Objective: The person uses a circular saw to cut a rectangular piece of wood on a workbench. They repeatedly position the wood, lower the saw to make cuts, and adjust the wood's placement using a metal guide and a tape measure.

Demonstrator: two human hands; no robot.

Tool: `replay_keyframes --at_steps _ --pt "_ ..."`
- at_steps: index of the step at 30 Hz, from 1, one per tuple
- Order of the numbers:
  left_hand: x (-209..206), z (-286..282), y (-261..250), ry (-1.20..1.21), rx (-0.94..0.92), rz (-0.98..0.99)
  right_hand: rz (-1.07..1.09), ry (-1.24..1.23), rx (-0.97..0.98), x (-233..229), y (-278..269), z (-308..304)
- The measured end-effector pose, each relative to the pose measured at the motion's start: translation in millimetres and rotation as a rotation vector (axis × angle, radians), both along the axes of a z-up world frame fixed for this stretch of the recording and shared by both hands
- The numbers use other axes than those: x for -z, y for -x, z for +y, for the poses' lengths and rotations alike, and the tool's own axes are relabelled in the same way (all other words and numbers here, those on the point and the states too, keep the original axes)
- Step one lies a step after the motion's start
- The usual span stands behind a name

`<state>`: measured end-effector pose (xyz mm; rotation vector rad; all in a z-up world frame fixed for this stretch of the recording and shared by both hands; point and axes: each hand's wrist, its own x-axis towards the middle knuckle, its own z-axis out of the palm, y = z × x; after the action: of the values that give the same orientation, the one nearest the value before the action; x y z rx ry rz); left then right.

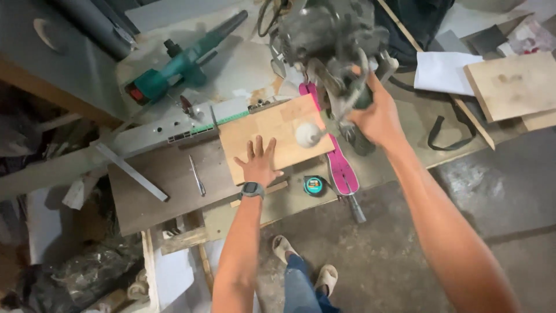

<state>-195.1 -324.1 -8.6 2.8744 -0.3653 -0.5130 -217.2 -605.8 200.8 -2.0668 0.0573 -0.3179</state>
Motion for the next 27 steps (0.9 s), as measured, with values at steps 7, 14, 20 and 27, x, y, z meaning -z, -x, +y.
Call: replay_keyframes --at_steps 7,14,20,27 --pt "23.4 5.7 -0.1 -0.023 0.06 -0.074 0.041 0.077 0.095 -10.4 76.9 0.0" --pt "43.5 3.8 -5.8 -0.16 0.043 -0.145 0.013 0.022 0.107 26.9 114.0 -14.1" --pt "48.4 4.1 -7.9 -0.203 0.047 -0.159 0.028 0.027 0.177 11.5 135.1 1.8" --pt "52.0 3.6 -12.2 -0.174 0.033 -0.083 0.18 0.05 0.345 16.9 148.8 16.8"
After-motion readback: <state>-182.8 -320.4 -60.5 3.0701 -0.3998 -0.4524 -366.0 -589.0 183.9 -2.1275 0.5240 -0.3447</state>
